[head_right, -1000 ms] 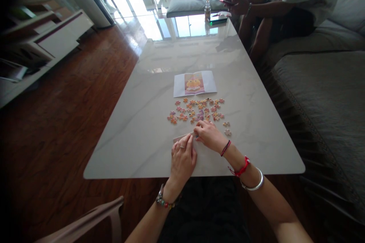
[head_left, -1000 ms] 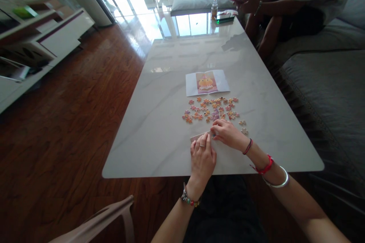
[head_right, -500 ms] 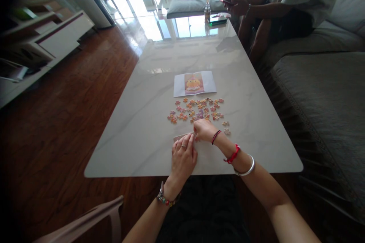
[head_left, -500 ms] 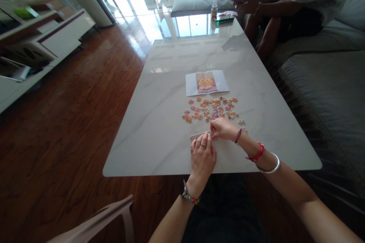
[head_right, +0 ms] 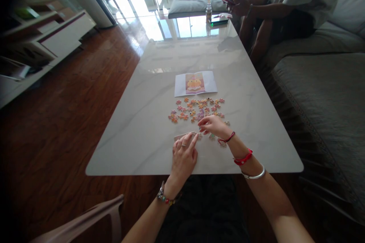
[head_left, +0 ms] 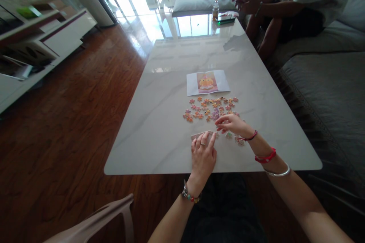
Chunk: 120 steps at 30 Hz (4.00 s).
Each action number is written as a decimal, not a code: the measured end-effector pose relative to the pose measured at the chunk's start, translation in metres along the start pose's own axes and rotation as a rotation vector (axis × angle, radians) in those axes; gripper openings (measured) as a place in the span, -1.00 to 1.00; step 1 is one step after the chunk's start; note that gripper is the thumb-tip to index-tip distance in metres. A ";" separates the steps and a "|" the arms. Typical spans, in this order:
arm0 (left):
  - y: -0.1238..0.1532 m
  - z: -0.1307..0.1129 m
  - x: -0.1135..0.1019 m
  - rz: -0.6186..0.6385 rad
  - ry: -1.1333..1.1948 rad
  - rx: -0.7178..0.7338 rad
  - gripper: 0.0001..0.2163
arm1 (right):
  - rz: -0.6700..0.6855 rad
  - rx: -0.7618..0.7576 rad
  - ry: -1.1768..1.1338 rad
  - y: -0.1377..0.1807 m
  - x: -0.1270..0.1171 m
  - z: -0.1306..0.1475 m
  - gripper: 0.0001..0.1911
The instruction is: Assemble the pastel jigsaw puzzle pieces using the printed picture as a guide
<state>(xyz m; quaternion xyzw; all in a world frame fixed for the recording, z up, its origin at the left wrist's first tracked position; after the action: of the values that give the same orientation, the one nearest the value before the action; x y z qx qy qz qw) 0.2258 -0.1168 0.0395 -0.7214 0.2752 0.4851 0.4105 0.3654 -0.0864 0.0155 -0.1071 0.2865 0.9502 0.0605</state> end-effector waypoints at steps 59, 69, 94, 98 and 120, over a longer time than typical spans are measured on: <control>0.003 0.003 0.000 -0.028 0.002 -0.025 -0.63 | -0.266 -0.328 0.573 0.024 0.001 0.022 -0.92; 0.001 0.005 -0.005 -0.059 -0.017 -0.047 -0.63 | -0.600 -0.324 0.463 0.042 -0.062 0.011 -0.84; 0.001 0.007 0.000 -0.037 -0.068 -0.018 -0.64 | -0.569 -0.138 0.538 0.053 -0.084 -0.037 -0.93; 0.000 0.007 0.000 -0.027 -0.064 -0.028 -0.64 | -0.530 -0.139 0.521 0.050 -0.080 -0.034 -0.85; 0.000 0.004 -0.001 -0.033 -0.036 0.020 -0.64 | -0.566 -0.127 0.518 0.045 -0.085 -0.034 -0.91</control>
<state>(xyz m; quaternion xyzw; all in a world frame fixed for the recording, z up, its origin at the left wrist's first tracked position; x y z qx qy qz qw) 0.2238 -0.1129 0.0395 -0.7129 0.2607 0.4884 0.4306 0.4459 -0.1468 0.0320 -0.4217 0.1923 0.8533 0.2390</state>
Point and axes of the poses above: each hand's wrist, its own y-axis away from the middle knuckle, its own x-axis out of the palm, z = x × y, the point moved 8 cm from there along -y, towards the middle knuckle, and after that the axes turned 13 degrees about x, right-handed, at the moved point
